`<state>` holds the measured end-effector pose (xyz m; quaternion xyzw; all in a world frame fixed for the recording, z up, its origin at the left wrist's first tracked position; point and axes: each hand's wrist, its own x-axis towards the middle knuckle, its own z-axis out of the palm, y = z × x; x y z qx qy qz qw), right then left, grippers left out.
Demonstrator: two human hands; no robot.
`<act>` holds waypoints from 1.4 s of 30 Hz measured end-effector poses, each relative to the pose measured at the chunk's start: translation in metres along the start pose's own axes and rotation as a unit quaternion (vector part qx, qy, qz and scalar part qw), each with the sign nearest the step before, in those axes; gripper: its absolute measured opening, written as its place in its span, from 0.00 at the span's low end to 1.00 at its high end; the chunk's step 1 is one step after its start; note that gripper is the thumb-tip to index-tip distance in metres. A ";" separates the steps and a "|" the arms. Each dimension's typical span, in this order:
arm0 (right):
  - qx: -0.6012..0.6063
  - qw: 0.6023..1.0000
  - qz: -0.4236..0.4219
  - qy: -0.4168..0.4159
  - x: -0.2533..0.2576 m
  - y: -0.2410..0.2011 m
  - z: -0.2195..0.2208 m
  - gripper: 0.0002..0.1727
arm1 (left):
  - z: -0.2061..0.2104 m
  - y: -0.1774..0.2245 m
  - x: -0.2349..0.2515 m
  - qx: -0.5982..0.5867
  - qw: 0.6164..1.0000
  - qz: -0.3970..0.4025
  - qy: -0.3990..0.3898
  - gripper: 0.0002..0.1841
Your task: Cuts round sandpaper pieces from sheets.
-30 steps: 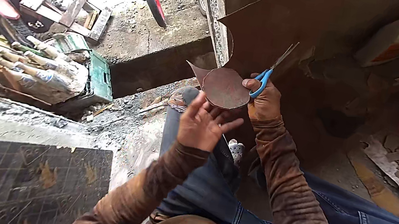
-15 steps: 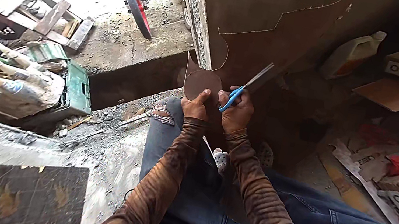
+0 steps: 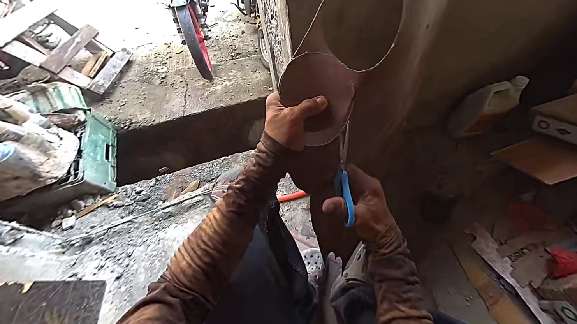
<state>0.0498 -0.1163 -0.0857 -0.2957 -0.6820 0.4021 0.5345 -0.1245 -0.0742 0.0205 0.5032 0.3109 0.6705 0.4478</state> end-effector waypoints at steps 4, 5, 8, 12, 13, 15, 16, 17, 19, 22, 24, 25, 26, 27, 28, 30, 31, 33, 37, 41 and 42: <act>0.013 0.999 0.012 0.028 0.001 -0.005 -0.010 0.37 | 0.013 -0.008 -0.004 0.010 1.000 -0.022 -0.006 0.15; 0.025 0.999 0.018 0.028 0.001 -0.006 -0.012 0.36 | 0.013 -0.013 -0.006 0.007 1.000 -0.027 -0.006 0.15; 0.058 0.997 0.024 0.051 0.004 -0.005 -0.012 0.33 | 0.016 -0.024 -0.014 -0.042 0.997 -0.050 0.032 0.14; 0.027 0.995 -0.011 0.099 0.007 0.003 -0.012 0.32 | 0.018 -0.024 -0.026 -0.114 0.986 -0.082 0.094 0.15; 0.004 0.995 -0.025 0.100 0.008 0.003 -0.012 0.33 | 0.018 -0.021 -0.028 -0.127 0.982 -0.091 0.103 0.16; -0.055 0.992 -0.049 0.101 0.012 0.000 -0.011 0.35 | 0.018 -0.014 -0.032 -0.145 0.976 -0.103 0.125 0.16; -0.087 0.989 -0.058 0.101 0.014 -0.002 -0.010 0.35 | 0.019 -0.011 -0.034 -0.152 0.973 -0.105 0.135 0.15; -0.116 0.986 -0.063 0.102 0.016 -0.005 -0.010 0.36 | 0.019 -0.009 -0.035 -0.157 0.971 -0.104 0.144 0.15; -0.162 0.980 -0.072 0.094 0.019 -0.011 -0.015 0.37 | 0.021 -0.004 -0.037 -0.168 0.968 -0.102 0.154 0.14; -0.188 0.977 -0.080 0.053 0.024 -0.024 -0.031 0.40 | 0.023 0.006 -0.040 -0.173 0.967 -0.114 0.151 0.14; -0.141 0.985 -0.096 0.020 0.028 -0.031 -0.038 0.40 | 0.025 0.015 -0.041 -0.183 0.966 -0.116 0.141 0.14; -0.110 0.988 -0.107 0.011 0.028 -0.032 -0.039 0.40 | 0.026 0.020 -0.042 -0.191 0.965 -0.116 0.135 0.14; -0.086 0.989 -0.118 0.006 0.029 -0.035 -0.039 0.39 | 0.027 0.025 -0.042 -0.200 0.964 -0.118 0.129 0.14; -0.071 0.990 -0.125 0.006 0.029 -0.039 -0.036 0.39 | 0.027 0.030 -0.042 -0.207 0.963 -0.120 0.122 0.14; -0.070 0.989 -0.130 0.014 0.028 -0.043 -0.033 0.40 | 0.028 0.035 -0.041 -0.210 0.963 -0.120 0.115 0.14; -0.076 0.987 -0.137 0.037 0.024 -0.051 -0.026 0.39 | 0.028 0.045 -0.041 -0.202 0.968 -0.114 0.091 0.13; -0.073 0.986 -0.139 0.049 0.022 -0.054 -0.024 0.39 | 0.028 0.051 -0.041 -0.189 0.973 -0.108 0.076 0.13; -0.055 0.986 -0.142 0.065 0.020 -0.058 -0.021 0.39 | 0.030 0.060 -0.038 -0.155 0.982 -0.087 0.060 0.13; -0.086 0.987 -0.114 0.067 0.039 -0.070 -0.020 0.37 | 0.022 0.065 -0.031 -0.059 0.996 -0.062 0.036 0.14; -0.060 0.997 -0.021 -0.036 0.066 -0.039 -0.022 0.41 | -0.005 0.041 -0.017 -0.015 0.993 -0.097 0.067 0.19; -0.044 0.997 0.003 -0.063 0.069 -0.028 -0.020 0.42 | -0.014 0.031 -0.016 -0.008 0.992 -0.104 0.072 0.19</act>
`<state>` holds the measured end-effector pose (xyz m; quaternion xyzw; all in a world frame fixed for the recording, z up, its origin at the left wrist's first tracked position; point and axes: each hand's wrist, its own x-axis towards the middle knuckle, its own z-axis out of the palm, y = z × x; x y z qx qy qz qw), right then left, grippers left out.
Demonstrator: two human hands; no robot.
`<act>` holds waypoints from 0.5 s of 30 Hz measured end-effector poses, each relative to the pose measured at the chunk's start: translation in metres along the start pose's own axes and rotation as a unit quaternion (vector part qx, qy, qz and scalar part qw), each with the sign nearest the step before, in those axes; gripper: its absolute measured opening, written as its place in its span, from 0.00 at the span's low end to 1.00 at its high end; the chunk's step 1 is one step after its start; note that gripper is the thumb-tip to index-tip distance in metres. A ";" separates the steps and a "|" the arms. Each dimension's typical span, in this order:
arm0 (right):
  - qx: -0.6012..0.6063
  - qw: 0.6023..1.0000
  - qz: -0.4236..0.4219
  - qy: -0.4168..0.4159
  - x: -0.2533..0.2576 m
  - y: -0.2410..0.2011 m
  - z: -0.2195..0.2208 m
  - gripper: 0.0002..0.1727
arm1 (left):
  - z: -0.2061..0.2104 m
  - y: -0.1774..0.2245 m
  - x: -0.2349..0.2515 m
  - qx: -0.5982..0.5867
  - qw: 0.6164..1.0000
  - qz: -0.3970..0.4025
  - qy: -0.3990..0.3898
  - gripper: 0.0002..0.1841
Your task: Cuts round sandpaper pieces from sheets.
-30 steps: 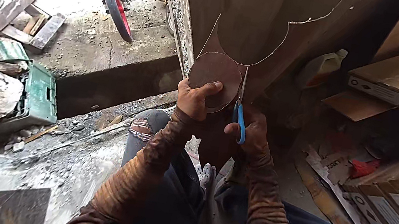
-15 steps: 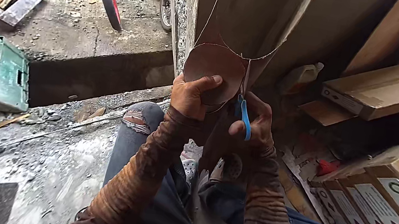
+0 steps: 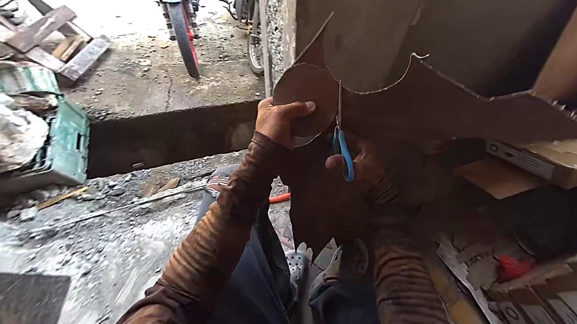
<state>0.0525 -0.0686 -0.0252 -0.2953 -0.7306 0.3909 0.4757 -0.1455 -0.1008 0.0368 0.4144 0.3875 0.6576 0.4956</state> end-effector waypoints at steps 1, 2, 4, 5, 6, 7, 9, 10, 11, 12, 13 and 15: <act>0.009 0.999 0.021 -0.026 0.002 0.008 0.003 0.43 | -0.009 -0.010 0.005 0.003 1.000 -0.007 0.010 0.19; 0.010 0.997 0.048 -0.051 0.004 0.014 0.006 0.43 | -0.017 -0.020 0.010 0.002 0.999 -0.017 0.030 0.17; 0.005 0.990 0.104 -0.095 0.005 0.027 0.016 0.41 | -0.029 -0.036 0.020 -0.027 0.994 -0.044 0.100 0.13; 0.004 0.985 0.129 -0.115 0.005 0.034 0.021 0.39 | -0.037 -0.043 0.022 -0.043 0.988 -0.064 0.134 0.14; 0.004 0.979 0.155 -0.130 0.006 0.041 0.027 0.39 | -0.046 -0.051 0.025 -0.055 0.982 -0.082 0.163 0.16; 0.010 0.975 0.173 -0.140 0.009 0.046 0.034 0.37 | -0.056 -0.058 0.028 -0.067 0.975 -0.095 0.187 0.19; 0.033 0.972 0.174 -0.156 0.016 0.056 0.047 0.32 | -0.072 -0.069 0.031 -0.052 0.972 -0.114 0.201 0.23; 0.042 0.972 0.164 -0.163 0.019 0.063 0.052 0.31 | -0.076 -0.071 0.033 -0.056 0.968 -0.114 0.216 0.23; 0.042 0.972 0.153 -0.171 0.022 0.069 0.057 0.32 | -0.077 -0.071 0.037 -0.072 0.962 -0.107 0.240 0.22; 0.035 0.973 0.143 -0.176 0.023 0.076 0.060 0.33 | -0.075 -0.069 0.041 -0.101 0.951 -0.097 0.275 0.21; 0.024 0.974 0.134 -0.180 0.024 0.083 0.063 0.36 | -0.074 -0.068 0.044 -0.118 0.941 -0.094 0.305 0.19; 0.008 0.977 0.120 -0.179 0.020 0.095 0.069 0.40 | -0.074 -0.069 0.044 -0.137 0.928 -0.085 0.335 0.19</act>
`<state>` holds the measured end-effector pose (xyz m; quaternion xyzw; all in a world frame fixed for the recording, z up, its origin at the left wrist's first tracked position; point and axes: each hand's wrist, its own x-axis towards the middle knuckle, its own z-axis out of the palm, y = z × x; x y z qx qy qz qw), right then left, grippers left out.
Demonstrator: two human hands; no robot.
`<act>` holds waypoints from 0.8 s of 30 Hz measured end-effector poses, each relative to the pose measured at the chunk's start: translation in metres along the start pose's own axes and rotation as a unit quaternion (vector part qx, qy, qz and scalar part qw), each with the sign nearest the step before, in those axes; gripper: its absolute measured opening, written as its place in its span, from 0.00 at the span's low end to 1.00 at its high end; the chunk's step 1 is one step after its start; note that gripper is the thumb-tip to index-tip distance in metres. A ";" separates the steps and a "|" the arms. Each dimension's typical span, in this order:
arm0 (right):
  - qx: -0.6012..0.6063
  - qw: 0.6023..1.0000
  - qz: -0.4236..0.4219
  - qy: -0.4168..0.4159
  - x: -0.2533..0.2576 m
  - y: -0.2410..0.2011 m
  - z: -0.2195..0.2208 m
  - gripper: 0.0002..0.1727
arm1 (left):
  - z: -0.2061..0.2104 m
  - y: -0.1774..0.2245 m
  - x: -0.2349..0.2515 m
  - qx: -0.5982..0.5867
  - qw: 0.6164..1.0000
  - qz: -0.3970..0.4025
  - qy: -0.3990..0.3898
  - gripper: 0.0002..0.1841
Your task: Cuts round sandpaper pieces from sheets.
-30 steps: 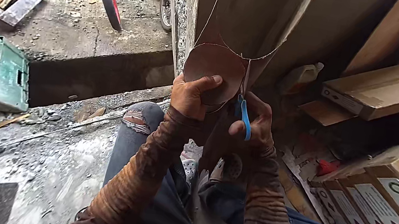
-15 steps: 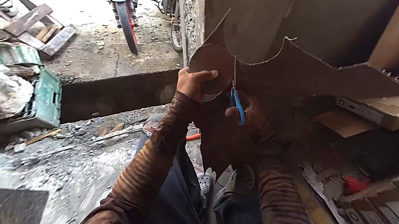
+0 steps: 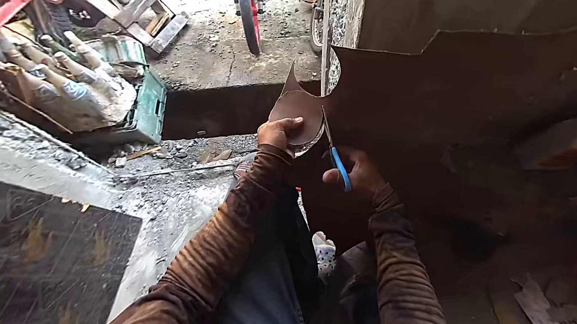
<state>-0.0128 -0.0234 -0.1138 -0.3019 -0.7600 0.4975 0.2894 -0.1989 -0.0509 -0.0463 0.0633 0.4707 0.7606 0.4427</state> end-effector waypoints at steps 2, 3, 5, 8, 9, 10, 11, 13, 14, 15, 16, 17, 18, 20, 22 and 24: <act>0.007 0.999 -0.019 0.036 -0.001 0.010 0.008 0.42 | -0.002 -0.004 -0.003 -0.004 1.000 0.011 -0.009 0.19; 0.018 0.998 -0.027 0.058 -0.002 0.012 0.011 0.42 | -0.004 -0.006 -0.008 0.010 1.000 0.012 -0.027 0.19; 0.053 0.993 -0.051 0.091 0.000 0.014 0.015 0.36 | -0.003 -0.008 -0.018 0.030 0.998 0.016 -0.052 0.18; 0.137 0.980 -0.102 0.104 0.004 0.012 0.011 0.32 | 0.005 -0.009 -0.031 0.036 0.997 0.033 -0.065 0.17; 0.150 0.976 -0.116 0.108 0.004 0.010 0.008 0.33 | 0.007 -0.009 -0.035 0.041 0.995 0.040 -0.076 0.16; 0.152 0.974 -0.131 0.109 0.004 0.009 0.004 0.34 | 0.009 -0.009 -0.039 0.045 0.994 0.051 -0.087 0.16; 0.149 0.972 -0.148 0.109 0.004 0.008 0.001 0.35 | 0.011 -0.008 -0.045 0.053 0.992 0.067 -0.096 0.16; 0.131 0.968 -0.190 0.102 0.006 0.007 -0.006 0.37 | 0.011 -0.006 -0.054 0.074 0.986 0.105 -0.109 0.16; 0.120 0.966 -0.205 0.101 0.006 0.006 -0.009 0.38 | 0.008 -0.006 -0.057 0.087 0.981 0.125 -0.116 0.17; 0.108 0.967 -0.209 0.099 0.005 0.004 -0.010 0.37 | 0.004 -0.007 -0.059 0.109 0.975 0.145 -0.125 0.18; 0.100 0.968 -0.207 0.099 0.004 0.001 -0.011 0.37 | 0.000 -0.008 -0.061 0.126 0.970 0.161 -0.132 0.18; 0.093 0.970 -0.203 0.099 0.002 -0.001 -0.011 0.37 | 0.000 -0.008 -0.063 0.132 0.967 0.173 -0.134 0.19; 0.087 0.972 -0.192 0.099 0.000 -0.004 -0.011 0.36 | 0.003 -0.010 -0.063 0.126 0.966 0.186 -0.131 0.18; 0.073 0.976 -0.180 0.103 -0.004 -0.009 -0.014 0.36 | 0.011 -0.014 -0.060 0.091 0.967 0.202 -0.126 0.18; 0.051 0.978 -0.167 0.117 -0.009 -0.017 -0.014 0.35 | 0.019 -0.019 -0.055 0.036 0.971 0.208 -0.115 0.19; 0.029 0.978 -0.157 0.132 -0.013 -0.019 -0.014 0.36 | 0.020 -0.022 -0.058 0.028 0.973 0.198 -0.117 0.19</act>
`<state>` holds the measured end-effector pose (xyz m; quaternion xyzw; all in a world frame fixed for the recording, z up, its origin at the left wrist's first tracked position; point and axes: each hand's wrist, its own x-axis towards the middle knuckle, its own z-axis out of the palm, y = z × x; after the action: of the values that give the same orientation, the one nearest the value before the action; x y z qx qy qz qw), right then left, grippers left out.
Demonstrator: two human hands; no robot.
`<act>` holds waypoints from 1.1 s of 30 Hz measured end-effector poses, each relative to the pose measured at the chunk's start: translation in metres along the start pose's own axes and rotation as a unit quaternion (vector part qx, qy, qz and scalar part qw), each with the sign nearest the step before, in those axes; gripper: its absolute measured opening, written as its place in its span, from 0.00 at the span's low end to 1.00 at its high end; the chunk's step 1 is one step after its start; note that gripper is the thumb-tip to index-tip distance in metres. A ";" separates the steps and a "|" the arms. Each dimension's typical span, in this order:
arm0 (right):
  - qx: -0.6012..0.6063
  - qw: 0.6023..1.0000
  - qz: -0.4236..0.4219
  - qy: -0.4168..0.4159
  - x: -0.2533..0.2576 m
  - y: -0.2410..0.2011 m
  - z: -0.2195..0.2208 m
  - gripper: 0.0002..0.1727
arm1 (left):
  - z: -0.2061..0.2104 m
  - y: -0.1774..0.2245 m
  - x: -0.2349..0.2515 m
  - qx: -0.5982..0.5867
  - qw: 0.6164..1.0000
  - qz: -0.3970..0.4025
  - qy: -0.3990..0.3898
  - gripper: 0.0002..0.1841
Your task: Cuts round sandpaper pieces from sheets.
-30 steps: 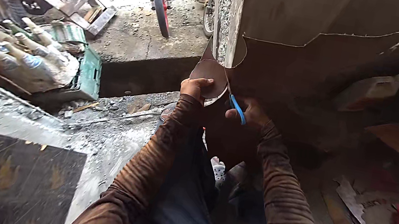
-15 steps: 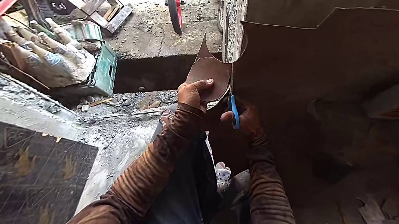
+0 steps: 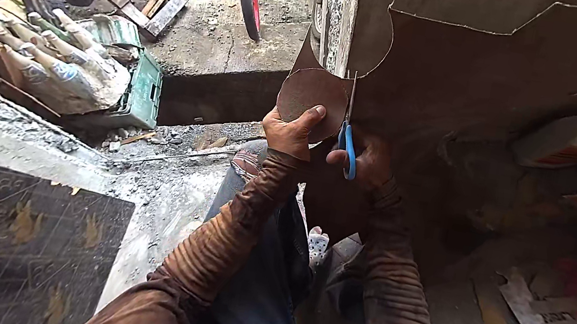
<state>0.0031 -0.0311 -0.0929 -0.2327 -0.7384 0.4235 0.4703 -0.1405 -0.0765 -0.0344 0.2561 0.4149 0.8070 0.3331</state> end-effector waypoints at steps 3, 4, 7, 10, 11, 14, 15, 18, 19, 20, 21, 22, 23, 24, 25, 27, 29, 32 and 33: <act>-0.025 1.000 0.010 0.005 -0.005 0.003 -0.002 0.38 | 0.000 0.000 -0.005 0.013 0.999 -0.029 -0.002 0.18; -0.027 0.999 0.016 0.008 -0.006 0.004 -0.003 0.38 | 0.002 -0.002 -0.003 0.001 0.999 -0.034 0.010 0.18; -0.042 0.999 0.008 0.029 -0.007 0.010 -0.003 0.40 | 0.002 -0.004 -0.001 0.003 0.999 -0.048 0.010 0.19; -0.042 0.997 -0.024 0.062 -0.007 0.014 0.000 0.35 | -0.006 0.004 -0.009 0.059 0.994 -0.088 -0.031 0.21; -0.039 0.996 -0.038 0.068 -0.006 0.016 0.000 0.34 | -0.004 0.004 -0.007 0.049 0.994 -0.094 -0.019 0.21; -0.016 0.994 -0.074 0.084 -0.004 0.026 0.002 0.29 | 0.002 0.000 0.005 -0.020 0.994 -0.104 0.041 0.19; -0.018 0.993 -0.080 0.086 -0.004 0.029 0.002 0.28 | 0.002 0.000 0.007 -0.027 0.993 -0.107 0.050 0.19; -0.019 0.997 -0.052 0.058 -0.001 0.028 -0.003 0.29 | 0.000 0.000 0.011 -0.023 0.992 -0.118 0.048 0.19; -0.027 0.998 -0.044 0.043 0.000 0.026 -0.005 0.31 | -0.001 0.001 0.012 -0.016 0.992 -0.118 0.044 0.19; -0.033 0.998 -0.038 0.028 0.000 0.023 -0.008 0.32 | -0.003 0.002 0.011 -0.010 0.993 -0.115 0.037 0.18; -0.038 0.999 -0.038 0.012 0.001 0.020 -0.011 0.34 | -0.005 0.003 0.008 0.002 0.994 -0.110 0.020 0.18; -0.038 0.999 -0.037 -0.002 0.002 0.015 -0.014 0.35 | -0.008 0.004 0.004 0.022 0.994 -0.105 -0.004 0.18; -0.036 0.999 -0.035 -0.010 0.003 0.010 -0.016 0.36 | -0.010 0.005 0.001 0.028 0.995 -0.098 -0.019 0.18; -0.035 0.999 -0.035 -0.010 0.003 0.005 -0.017 0.36 | -0.009 0.007 -0.002 0.027 0.995 -0.092 -0.027 0.18; -0.035 0.999 -0.038 -0.007 0.004 0.001 -0.018 0.35 | -0.009 0.009 -0.003 0.024 0.995 -0.089 -0.033 0.18; -0.041 0.998 -0.049 0.008 0.005 -0.004 -0.016 0.33 | -0.008 0.014 -0.004 0.016 0.995 -0.088 -0.046 0.18; -0.065 0.995 -0.065 0.037 0.005 -0.004 -0.012 0.32 | -0.007 0.017 -0.002 0.009 0.994 -0.097 -0.049 0.18; -0.105 0.989 -0.062 0.086 0.004 -0.001 -0.009 0.28 | 0.001 0.015 0.008 -0.041 0.993 -0.110 -0.007 0.17; -0.118 0.987 -0.062 0.092 0.004 0.000 -0.010 0.27 | 0.001 0.015 0.009 -0.046 0.992 -0.117 0.000 0.17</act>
<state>0.0107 -0.0242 -0.0892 -0.2783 -0.7495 0.2807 0.5310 -0.1502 -0.0761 -0.0201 0.1903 0.4049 0.7806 0.4365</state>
